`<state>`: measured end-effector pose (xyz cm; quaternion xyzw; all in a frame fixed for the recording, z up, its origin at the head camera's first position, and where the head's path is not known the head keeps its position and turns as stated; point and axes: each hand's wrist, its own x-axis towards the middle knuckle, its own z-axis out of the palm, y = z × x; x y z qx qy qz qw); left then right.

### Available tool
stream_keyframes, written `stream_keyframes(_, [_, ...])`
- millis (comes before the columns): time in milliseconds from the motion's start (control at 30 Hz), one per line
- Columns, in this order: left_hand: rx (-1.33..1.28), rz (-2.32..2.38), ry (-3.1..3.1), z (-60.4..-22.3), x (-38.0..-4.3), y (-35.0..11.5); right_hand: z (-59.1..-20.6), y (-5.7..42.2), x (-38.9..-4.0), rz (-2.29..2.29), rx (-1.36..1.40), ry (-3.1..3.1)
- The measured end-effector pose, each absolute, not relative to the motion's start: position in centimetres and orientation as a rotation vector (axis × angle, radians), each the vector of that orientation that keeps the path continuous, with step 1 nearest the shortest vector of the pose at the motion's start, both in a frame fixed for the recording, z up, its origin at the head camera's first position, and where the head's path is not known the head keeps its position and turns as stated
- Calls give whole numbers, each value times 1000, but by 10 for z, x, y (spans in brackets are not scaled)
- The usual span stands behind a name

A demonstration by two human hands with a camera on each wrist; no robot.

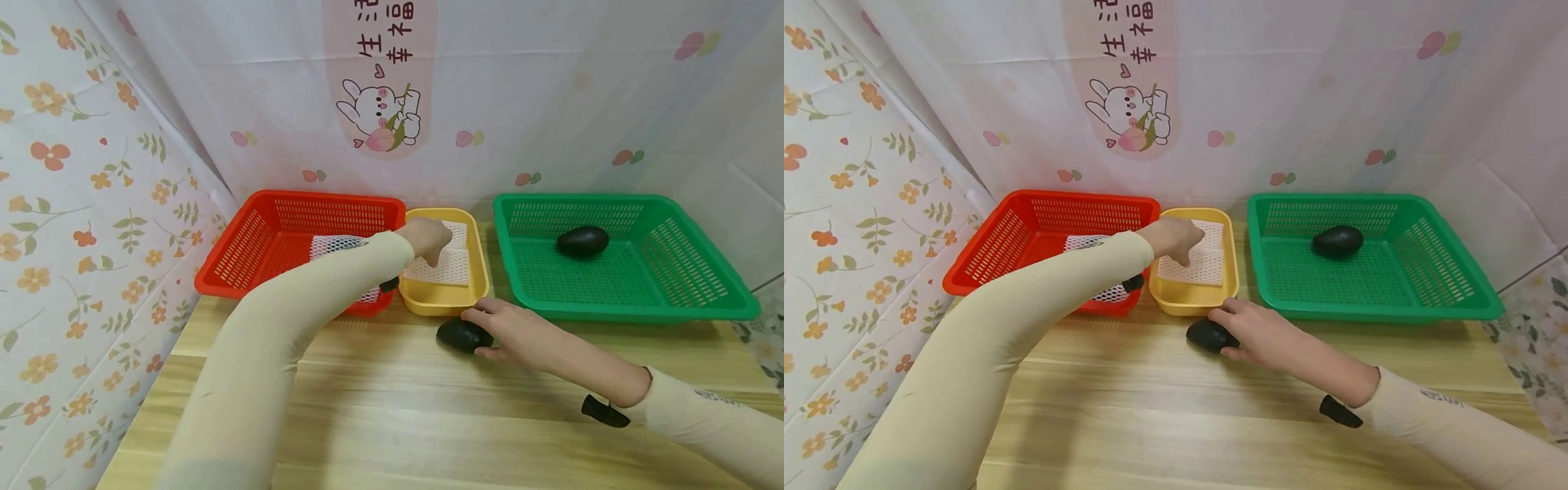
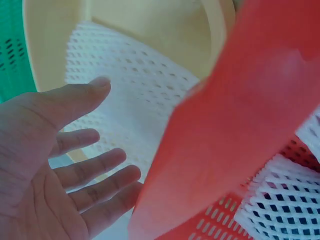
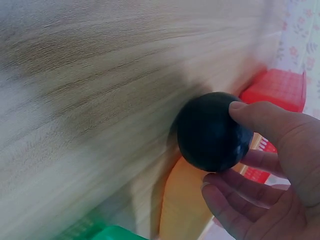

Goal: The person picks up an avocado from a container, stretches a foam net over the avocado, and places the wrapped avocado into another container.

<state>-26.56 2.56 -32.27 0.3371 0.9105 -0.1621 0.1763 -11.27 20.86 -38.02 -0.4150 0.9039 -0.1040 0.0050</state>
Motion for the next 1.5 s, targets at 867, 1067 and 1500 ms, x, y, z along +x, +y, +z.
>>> stream_keyframes(867, [1079,-546,2439,-334,-254,29,-379,210,-114,-310,-1290,2800])
stream_keyframes(1067, [1191,-586,2430,-334,-256,32,-379,211,-114,-309,-1298,2812])
stream_keyframes(1500, [1255,-399,2494,-281,-257,29,-380,211,-114,-315,-1299,2804])
